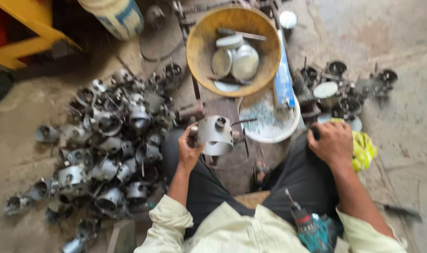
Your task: The person sits on the floor and uses a cordless drill to fasten screws into white circular metal covers. They pick up a cover, align it with a metal cylinder, and drive screws into it. The person occasionally wipes the parts with a cloth and places the assembled units into a yellow bowl.
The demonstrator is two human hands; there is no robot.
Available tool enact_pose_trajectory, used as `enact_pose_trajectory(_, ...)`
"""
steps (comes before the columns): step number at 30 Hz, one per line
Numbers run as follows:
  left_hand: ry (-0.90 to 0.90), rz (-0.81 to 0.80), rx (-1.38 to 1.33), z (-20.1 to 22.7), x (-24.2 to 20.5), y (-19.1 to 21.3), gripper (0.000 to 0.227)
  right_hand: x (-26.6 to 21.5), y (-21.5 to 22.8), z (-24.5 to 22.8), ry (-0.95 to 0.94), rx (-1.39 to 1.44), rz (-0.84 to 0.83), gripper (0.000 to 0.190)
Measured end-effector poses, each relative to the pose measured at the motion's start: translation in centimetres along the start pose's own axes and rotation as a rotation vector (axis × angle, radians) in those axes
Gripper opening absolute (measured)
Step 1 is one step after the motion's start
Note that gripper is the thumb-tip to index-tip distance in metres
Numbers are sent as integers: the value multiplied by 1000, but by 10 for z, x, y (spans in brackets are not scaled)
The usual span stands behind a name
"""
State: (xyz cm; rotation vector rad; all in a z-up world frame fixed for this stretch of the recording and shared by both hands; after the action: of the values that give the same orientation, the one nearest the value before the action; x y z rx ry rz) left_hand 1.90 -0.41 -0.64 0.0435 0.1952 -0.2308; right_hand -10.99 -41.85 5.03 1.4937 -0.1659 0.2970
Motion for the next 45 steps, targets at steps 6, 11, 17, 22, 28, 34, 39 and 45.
enact_pose_trajectory(6, 20, -122, -332, -33, -2, -9, 52, 0, -5, 3, 22, -9, 4, 24)
enact_pose_trajectory(11, 62, -165, -572, -53, 5, -9, 46, -1, 8, 1, 79, 49, 47, 27)
enact_pose_trajectory(17, 127, -27, -748, -65, 11, -1, 36, 30, 29, -12, 273, 36, -157, 49)
enact_pose_trajectory(22, 128, 44, -752, -25, 18, -1, 40, 98, -13, -49, 531, 285, -280, 47)
enact_pose_trajectory(28, 115, 101, -644, -10, 41, 13, 53, 212, -125, -100, 379, 351, -185, 53)
enact_pose_trajectory(34, 102, 182, -452, -24, 52, 37, 57, 225, -204, -98, 168, 316, -113, 27)
enact_pose_trajectory(39, 188, 134, -307, -32, 59, 55, 50, 240, -204, -79, 228, 527, -181, 22)
enact_pose_trajectory(45, 282, 164, 440, -8, 93, 75, 45, 244, -113, -74, 291, 844, 95, 8)
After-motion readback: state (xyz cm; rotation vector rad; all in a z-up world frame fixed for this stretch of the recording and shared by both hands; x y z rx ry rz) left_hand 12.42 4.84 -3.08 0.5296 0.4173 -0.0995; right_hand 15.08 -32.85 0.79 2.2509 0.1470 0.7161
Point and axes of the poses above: each hand's wrist, its own x-axis towards the middle knuckle, its own y-axis out of the back of the hand, z = x × y, the point moved 3 cm from there along x, towards the middle knuckle, and after that the axes turned 14 degrees about y, right-handed, at the moved point
